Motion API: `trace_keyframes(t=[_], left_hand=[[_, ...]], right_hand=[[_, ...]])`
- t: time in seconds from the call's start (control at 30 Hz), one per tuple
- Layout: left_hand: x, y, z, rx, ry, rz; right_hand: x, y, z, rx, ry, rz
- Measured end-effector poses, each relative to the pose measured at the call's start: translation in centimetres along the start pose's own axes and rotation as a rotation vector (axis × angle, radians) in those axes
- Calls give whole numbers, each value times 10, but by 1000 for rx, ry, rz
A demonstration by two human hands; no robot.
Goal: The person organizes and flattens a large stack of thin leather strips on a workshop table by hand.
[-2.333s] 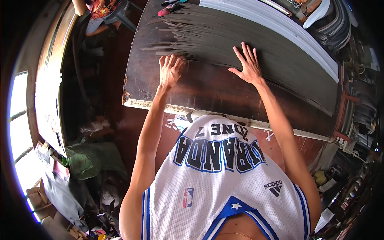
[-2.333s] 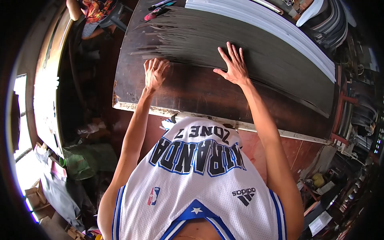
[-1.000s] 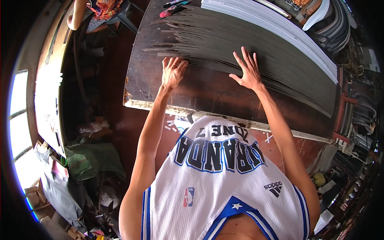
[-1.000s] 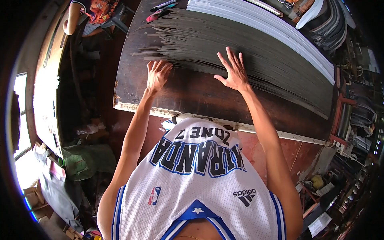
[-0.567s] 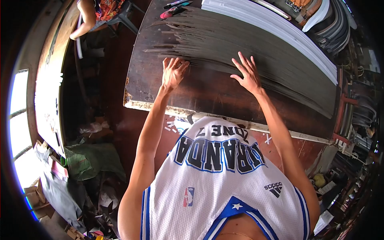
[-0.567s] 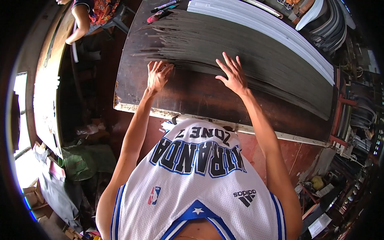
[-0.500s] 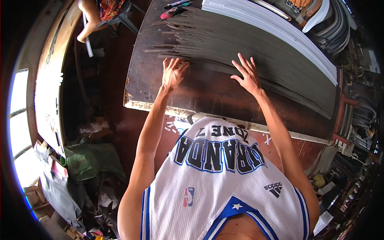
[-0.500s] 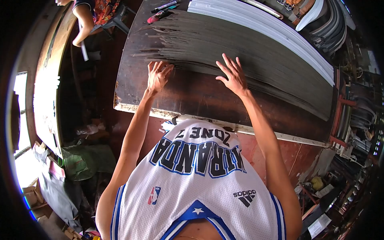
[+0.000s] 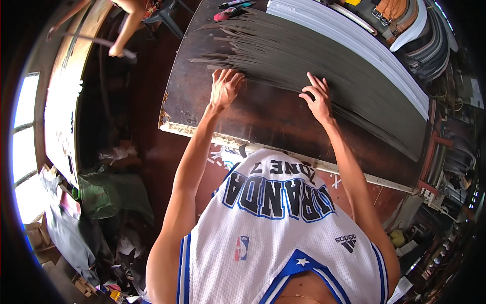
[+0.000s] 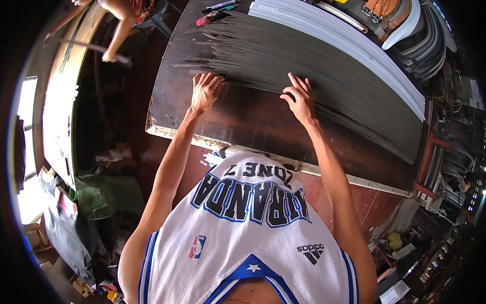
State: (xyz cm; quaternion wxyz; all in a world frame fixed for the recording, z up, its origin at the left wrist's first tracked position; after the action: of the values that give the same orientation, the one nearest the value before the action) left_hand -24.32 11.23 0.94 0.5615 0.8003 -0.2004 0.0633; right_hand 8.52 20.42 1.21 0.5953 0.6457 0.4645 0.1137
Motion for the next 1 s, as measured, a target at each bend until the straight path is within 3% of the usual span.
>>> trace_keyframes(t=[1.0], left_hand=[[-11, 7, 22, 30, 37, 62]], right_hand=[[-11, 7, 12, -66, 24, -21]])
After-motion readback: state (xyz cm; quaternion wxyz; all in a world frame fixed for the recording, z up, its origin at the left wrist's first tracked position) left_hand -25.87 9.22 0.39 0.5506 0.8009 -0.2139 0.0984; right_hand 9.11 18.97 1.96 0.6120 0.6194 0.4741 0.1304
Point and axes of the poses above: each hand's wrist, its own z-axis away from the middle knuckle, its own y-axis out of the back of the hand, x = y × z, the point moved 2 cm from there along -z, towards the middle knuckle, and after that the axes turned 11 degrees about -x, right-handed, at the moved point
